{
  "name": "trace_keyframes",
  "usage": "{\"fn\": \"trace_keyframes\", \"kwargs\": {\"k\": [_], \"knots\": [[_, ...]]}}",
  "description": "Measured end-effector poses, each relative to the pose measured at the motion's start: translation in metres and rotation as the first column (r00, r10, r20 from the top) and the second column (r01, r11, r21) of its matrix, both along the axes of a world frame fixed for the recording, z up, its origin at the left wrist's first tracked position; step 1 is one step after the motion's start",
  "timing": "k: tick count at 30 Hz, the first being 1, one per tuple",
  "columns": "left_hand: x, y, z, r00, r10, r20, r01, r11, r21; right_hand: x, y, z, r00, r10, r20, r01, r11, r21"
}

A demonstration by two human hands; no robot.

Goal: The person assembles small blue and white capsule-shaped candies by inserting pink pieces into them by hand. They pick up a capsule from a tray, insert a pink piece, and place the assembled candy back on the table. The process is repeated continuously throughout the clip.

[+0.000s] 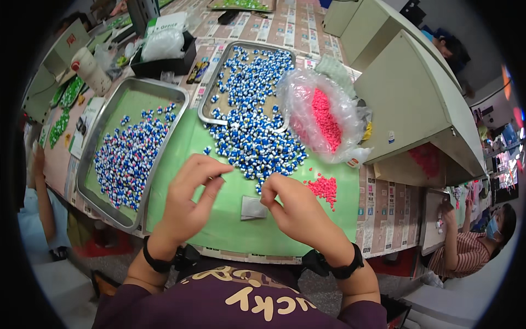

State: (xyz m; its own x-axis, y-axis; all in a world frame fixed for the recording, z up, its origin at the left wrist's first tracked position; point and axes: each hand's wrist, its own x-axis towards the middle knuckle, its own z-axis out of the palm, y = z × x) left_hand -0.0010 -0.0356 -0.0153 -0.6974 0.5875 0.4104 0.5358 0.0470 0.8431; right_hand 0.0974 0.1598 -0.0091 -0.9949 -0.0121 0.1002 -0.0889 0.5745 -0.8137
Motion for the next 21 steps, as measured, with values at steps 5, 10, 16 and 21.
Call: {"fn": "trace_keyframes", "kwargs": {"k": [5,10,16,21], "knots": [[0.003,-0.013,-0.016,0.919,0.11,0.38,-0.173,0.975,0.136,-0.006,-0.002,-0.014,0.996,0.084,-0.014,-0.079,0.976,0.202],[-0.005,-0.019,-0.015,0.924,-0.015,0.381,-0.036,0.991,0.128,-0.008,-0.002,-0.011,0.996,0.091,0.014,-0.091,0.953,0.289],[0.0,-0.008,-0.012,0.815,-0.163,0.556,0.0,0.959,0.282,-0.007,-0.001,-0.002,0.996,0.035,0.083,-0.043,0.995,0.094],[0.002,-0.003,-0.011,0.575,-0.273,0.771,-0.038,0.933,0.358,-0.006,-0.01,0.014,0.995,-0.071,-0.066,0.051,0.96,-0.276]]}}
